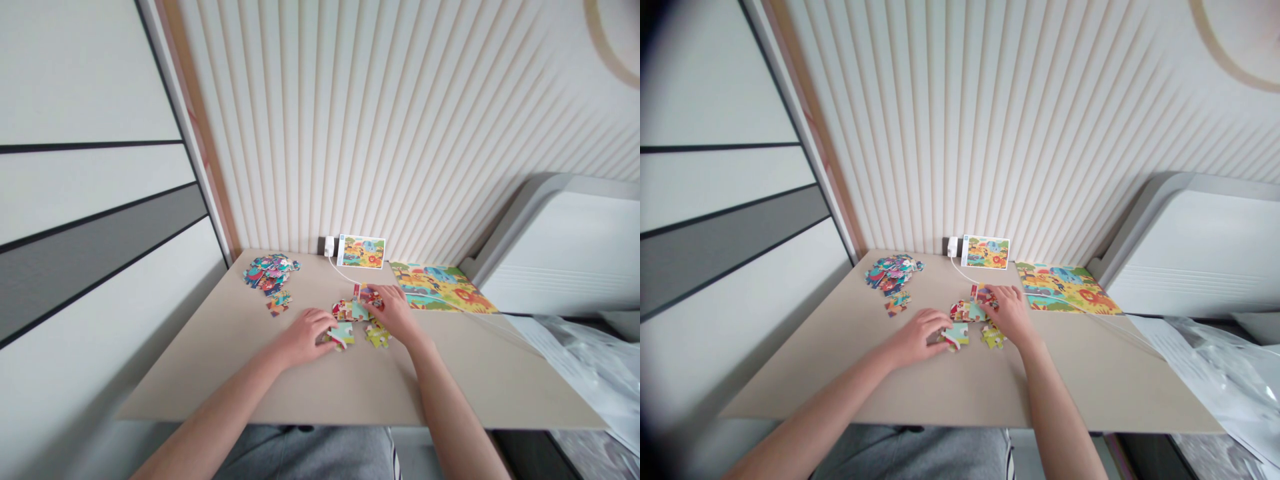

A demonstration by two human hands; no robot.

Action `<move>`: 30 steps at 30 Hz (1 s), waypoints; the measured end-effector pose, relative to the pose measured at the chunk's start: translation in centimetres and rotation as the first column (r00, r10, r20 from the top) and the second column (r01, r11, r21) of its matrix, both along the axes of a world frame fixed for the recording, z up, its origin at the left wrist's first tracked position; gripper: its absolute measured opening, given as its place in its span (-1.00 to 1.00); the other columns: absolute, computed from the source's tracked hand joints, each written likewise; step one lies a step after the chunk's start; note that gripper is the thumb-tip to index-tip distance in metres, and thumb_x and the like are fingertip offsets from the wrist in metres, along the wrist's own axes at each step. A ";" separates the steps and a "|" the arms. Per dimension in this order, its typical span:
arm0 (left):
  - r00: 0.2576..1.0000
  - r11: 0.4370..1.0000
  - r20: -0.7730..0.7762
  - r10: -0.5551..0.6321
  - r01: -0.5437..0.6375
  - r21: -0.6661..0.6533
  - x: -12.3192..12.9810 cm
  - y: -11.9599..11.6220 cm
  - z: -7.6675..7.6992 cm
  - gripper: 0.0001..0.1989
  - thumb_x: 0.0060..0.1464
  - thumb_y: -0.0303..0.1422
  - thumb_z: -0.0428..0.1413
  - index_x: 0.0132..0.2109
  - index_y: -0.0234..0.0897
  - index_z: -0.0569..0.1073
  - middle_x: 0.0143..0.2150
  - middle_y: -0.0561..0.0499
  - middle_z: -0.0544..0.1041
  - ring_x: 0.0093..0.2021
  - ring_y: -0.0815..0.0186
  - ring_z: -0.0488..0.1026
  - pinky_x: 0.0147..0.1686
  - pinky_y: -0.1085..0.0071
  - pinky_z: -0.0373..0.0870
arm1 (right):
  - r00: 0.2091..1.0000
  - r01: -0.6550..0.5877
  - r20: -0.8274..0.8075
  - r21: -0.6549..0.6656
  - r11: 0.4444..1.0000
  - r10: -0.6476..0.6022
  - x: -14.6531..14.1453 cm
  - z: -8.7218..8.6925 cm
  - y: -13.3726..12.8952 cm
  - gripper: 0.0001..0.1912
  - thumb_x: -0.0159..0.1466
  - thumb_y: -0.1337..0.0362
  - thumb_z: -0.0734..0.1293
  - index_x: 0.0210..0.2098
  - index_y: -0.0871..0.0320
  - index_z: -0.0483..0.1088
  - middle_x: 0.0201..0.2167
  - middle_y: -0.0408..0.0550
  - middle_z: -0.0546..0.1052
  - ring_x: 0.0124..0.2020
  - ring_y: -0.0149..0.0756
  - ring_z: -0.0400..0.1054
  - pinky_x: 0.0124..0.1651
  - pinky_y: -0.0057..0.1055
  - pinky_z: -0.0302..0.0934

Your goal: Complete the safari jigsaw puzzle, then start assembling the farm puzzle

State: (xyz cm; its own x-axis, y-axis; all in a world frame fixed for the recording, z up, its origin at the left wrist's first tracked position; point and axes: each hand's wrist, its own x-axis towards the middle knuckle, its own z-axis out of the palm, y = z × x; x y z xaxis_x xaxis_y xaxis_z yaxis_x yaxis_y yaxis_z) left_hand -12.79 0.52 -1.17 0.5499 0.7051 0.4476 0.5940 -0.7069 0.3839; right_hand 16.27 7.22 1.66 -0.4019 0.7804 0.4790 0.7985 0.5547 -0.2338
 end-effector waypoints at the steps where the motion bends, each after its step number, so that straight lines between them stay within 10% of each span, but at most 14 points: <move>1: 0.999 0.999 0.010 0.039 -0.040 0.008 -0.2 0.1 0.1 -0.70 0.19 -0.24 0.30 0.04 -0.12 0.50 0.03 -0.01 0.59 0.08 0.18 0.50 0.16 0.23 0.35 | 1.000 -0.006 0.006 -0.001 1.000 0.006 -0.1 0.0 0.0 -0.57 0.38 0.05 0.35 0.18 0.04 0.41 0.07 0.08 0.59 0.12 -0.01 0.42 0.29 0.03 0.11; 16: 0.795 0.793 0.022 0.607 -0.607 0.057 -1.4 1.5 -1.3 -0.76 0.22 -0.25 0.24 -0.02 -0.19 0.48 -0.07 -0.12 0.52 0.02 0.01 0.46 0.06 0.12 0.37 | 0.981 -0.187 0.052 -0.011 0.982 0.188 -5.1 -0.1 -2.3 -0.49 0.35 -0.07 0.39 0.18 0.03 0.43 0.12 0.09 0.54 0.18 -0.03 0.36 0.35 0.01 0.05; 23: 0.792 0.792 -0.035 0.609 -0.606 0.070 -1.5 1.1 -1.6 -0.72 0.25 -0.14 0.20 -0.02 -0.22 0.50 -0.12 -0.14 0.53 -0.03 0.01 0.46 0.03 0.09 0.36 | 0.975 -0.170 0.127 -0.092 0.981 0.181 -3.5 -0.9 -1.4 -0.31 0.29 -0.11 0.43 0.32 0.00 0.33 0.18 0.11 0.52 0.20 0.02 0.36 0.34 0.08 0.04; 30: 0.918 0.920 -0.076 0.389 -0.384 0.079 -0.7 0.9 -1.4 -0.74 0.29 -0.32 0.14 0.09 -0.13 0.52 0.06 -0.10 0.52 0.09 0.08 0.45 0.15 0.12 0.35 | 0.969 -0.178 0.157 -0.104 0.978 0.193 -3.5 -1.2 -1.4 -0.38 0.35 -0.03 0.39 0.33 -0.03 0.32 0.28 0.12 0.44 0.27 0.01 0.32 0.39 0.15 -0.06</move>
State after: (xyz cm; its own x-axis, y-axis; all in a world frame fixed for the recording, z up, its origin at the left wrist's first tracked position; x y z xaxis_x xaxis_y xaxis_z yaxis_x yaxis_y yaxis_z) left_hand -13.45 1.45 -2.62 0.2794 0.8433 0.4592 0.8550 -0.4361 0.2807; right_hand 12.73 5.86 0.43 -0.6116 0.7209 0.3260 0.7151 0.6799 -0.1620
